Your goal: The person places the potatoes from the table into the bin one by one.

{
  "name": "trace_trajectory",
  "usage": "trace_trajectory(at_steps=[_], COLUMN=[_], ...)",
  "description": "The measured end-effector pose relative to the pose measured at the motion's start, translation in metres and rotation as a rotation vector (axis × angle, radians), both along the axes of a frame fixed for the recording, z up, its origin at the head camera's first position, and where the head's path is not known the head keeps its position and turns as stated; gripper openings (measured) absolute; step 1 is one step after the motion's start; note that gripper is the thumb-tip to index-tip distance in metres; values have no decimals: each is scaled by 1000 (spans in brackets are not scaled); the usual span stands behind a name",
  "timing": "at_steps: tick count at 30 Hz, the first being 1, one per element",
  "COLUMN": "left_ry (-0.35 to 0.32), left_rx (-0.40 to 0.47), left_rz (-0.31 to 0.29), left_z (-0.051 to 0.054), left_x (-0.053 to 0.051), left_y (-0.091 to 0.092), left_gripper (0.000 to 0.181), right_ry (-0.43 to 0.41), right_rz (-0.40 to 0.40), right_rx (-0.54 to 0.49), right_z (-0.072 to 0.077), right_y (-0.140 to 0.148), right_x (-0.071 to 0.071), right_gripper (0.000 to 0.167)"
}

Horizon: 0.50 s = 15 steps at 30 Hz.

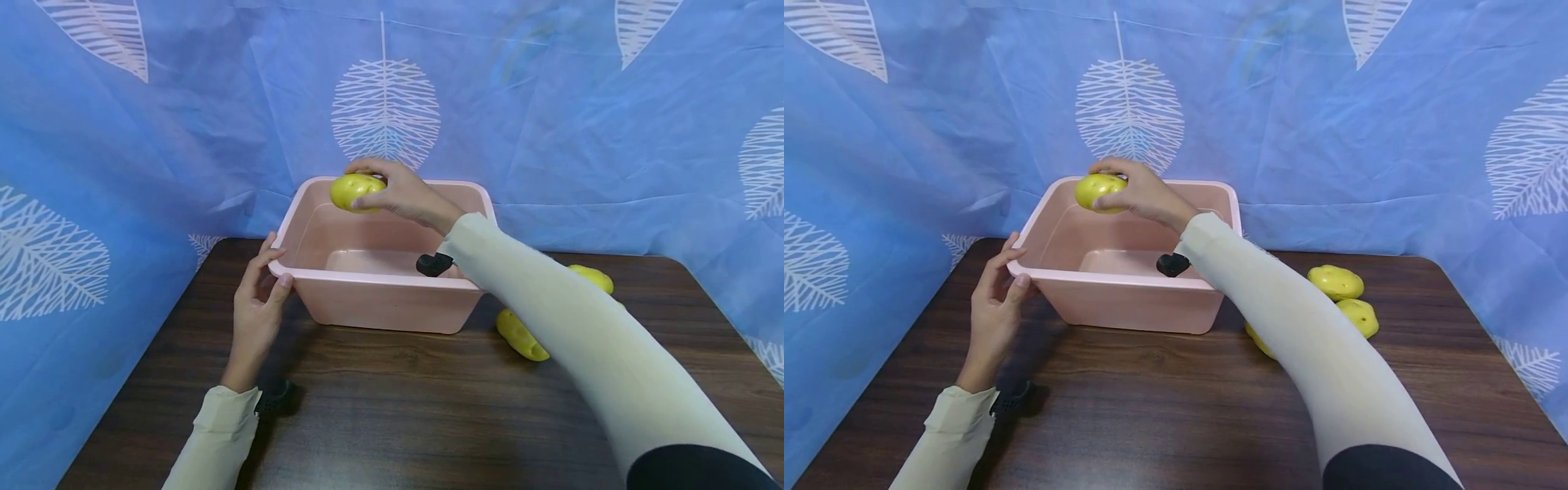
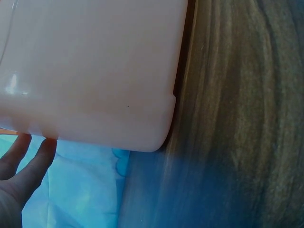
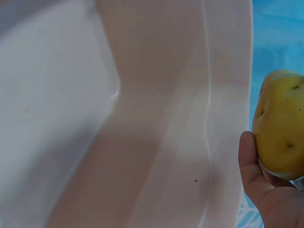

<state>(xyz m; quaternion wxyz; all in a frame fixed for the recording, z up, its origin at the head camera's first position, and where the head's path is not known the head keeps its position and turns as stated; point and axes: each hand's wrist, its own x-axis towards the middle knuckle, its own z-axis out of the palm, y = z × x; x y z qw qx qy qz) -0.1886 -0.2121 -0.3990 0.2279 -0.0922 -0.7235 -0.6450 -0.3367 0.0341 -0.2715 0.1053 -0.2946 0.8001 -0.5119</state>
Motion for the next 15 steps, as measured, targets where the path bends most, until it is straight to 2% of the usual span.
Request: trace_trajectory(at_steps=[9, 15], left_ry=[11, -4], left_rx=[50, 25], left_rz=[-14, -13], left_z=[-1, 1], left_x=[1, -1], left_y=[1, 0], left_gripper=[43, 44], right_ry=[-44, -106], right_rz=[46, 68], right_rx=[42, 68], right_z=[-8, -11], right_y=[-9, -13], right_x=[-4, -6], right_gripper=[62, 60])
